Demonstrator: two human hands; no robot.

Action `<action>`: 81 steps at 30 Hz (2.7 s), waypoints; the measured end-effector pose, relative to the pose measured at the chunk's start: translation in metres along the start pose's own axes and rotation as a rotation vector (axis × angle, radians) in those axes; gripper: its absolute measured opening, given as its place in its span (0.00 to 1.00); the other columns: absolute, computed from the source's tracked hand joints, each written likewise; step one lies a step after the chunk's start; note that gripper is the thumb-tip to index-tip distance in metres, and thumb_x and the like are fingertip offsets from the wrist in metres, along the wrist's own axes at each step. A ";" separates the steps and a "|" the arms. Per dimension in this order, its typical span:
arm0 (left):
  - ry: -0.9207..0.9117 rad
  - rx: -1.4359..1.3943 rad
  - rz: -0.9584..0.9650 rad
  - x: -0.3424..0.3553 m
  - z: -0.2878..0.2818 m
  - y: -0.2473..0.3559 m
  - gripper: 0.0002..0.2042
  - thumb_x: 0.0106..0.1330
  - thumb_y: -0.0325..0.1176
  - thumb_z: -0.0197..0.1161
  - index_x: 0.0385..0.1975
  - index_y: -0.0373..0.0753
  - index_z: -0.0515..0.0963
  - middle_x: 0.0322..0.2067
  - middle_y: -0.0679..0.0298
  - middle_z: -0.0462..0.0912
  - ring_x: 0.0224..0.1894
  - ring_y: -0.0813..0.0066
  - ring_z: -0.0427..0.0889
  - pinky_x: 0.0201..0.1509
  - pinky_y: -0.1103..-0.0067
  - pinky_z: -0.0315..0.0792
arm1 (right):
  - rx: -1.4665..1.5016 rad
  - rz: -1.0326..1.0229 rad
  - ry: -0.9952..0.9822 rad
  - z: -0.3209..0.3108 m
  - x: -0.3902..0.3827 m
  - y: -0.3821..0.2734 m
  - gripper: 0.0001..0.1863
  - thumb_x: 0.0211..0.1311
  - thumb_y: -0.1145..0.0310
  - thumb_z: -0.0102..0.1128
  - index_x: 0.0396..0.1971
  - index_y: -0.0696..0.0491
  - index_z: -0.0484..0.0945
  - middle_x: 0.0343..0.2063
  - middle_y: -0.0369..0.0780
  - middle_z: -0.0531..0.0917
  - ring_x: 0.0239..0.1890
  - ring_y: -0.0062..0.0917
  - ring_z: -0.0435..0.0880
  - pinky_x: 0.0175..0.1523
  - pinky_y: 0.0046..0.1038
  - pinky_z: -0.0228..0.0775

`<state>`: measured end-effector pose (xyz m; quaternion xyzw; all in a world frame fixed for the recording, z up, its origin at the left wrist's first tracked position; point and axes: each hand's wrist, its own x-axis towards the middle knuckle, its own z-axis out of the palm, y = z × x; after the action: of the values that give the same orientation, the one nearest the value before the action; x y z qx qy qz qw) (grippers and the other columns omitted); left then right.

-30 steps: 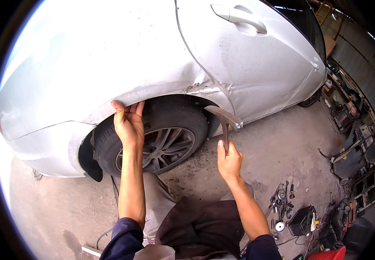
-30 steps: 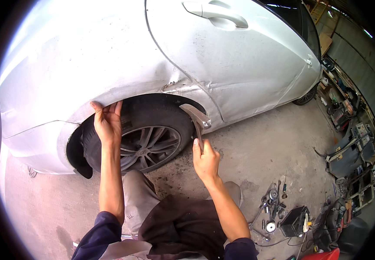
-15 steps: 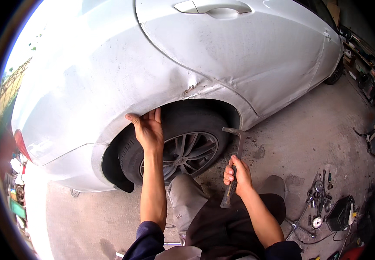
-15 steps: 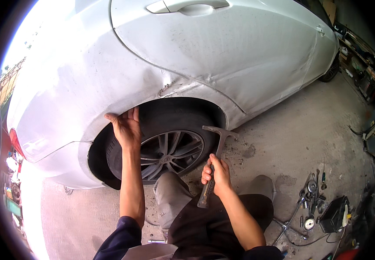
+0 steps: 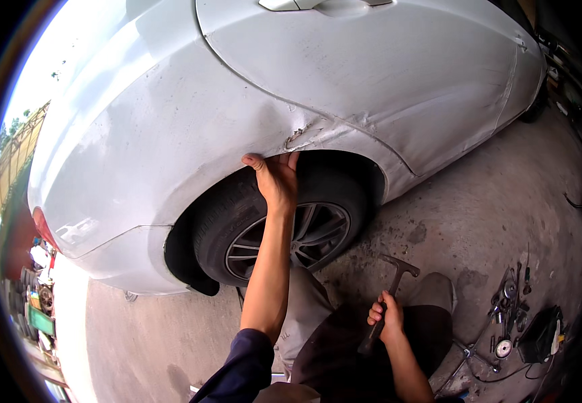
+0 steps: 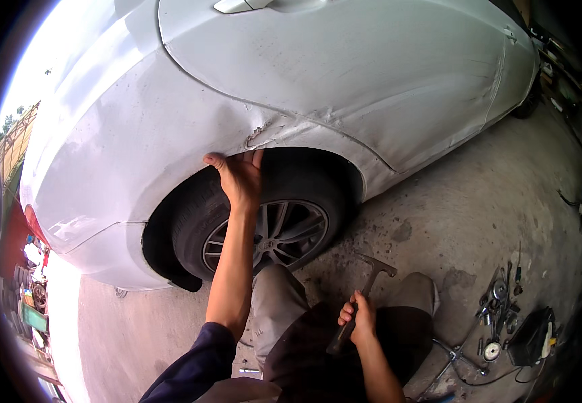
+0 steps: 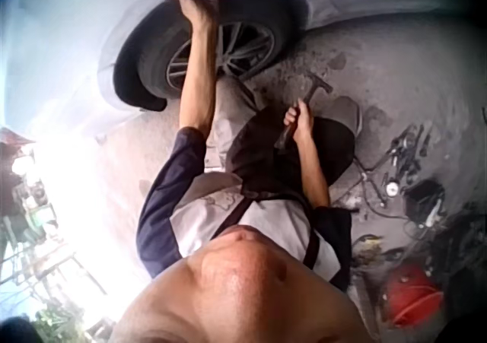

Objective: The person kneels beside a white car and uses a hammer and screwdriver to work on a dent near the rear wheel arch. They repeatedly tap and pry the metal to reshape the damaged area.

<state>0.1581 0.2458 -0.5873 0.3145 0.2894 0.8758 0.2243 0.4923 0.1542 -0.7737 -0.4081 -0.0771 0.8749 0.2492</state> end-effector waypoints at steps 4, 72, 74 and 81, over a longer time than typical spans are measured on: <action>-0.105 -0.190 -0.110 -0.010 0.000 0.000 0.44 0.66 0.66 0.51 0.73 0.41 0.51 0.70 0.58 0.59 0.70 0.60 0.62 0.74 0.63 0.57 | -0.042 0.013 0.025 -0.007 -0.012 0.023 0.14 0.70 0.55 0.54 0.30 0.47 0.66 0.16 0.32 0.65 0.15 0.20 0.64 0.23 0.27 0.59; 0.362 -0.245 -0.459 -0.144 -0.400 0.140 0.21 0.74 0.48 0.52 0.47 0.33 0.75 0.29 0.63 0.77 0.22 0.84 0.74 0.19 0.86 0.68 | -0.808 -0.087 -0.445 0.354 0.149 0.324 0.14 0.77 0.59 0.45 0.43 0.57 0.67 0.23 0.38 0.70 0.11 0.16 0.66 0.10 0.21 0.61; 0.076 -0.296 -0.817 -0.114 -0.400 0.139 0.22 0.72 0.51 0.55 0.46 0.35 0.77 0.20 0.69 0.69 0.11 0.84 0.64 0.08 0.84 0.58 | -0.651 -0.573 -0.264 0.343 0.143 0.349 0.14 0.76 0.58 0.48 0.53 0.48 0.70 0.24 0.33 0.69 0.17 0.12 0.68 0.16 0.16 0.60; 0.173 -0.286 -0.781 -0.091 -0.413 0.180 0.20 0.73 0.47 0.52 0.41 0.33 0.78 0.22 0.61 0.78 0.09 0.82 0.68 0.05 0.84 0.61 | -0.842 -0.304 -0.426 0.383 0.154 0.336 0.12 0.76 0.58 0.46 0.40 0.53 0.67 0.24 0.34 0.70 0.13 0.15 0.67 0.13 0.22 0.61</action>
<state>-0.0972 -0.0892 -0.7714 0.0723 0.2801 0.7795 0.5556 -0.0046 -0.0331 -0.7407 -0.2695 -0.5315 0.7856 0.1662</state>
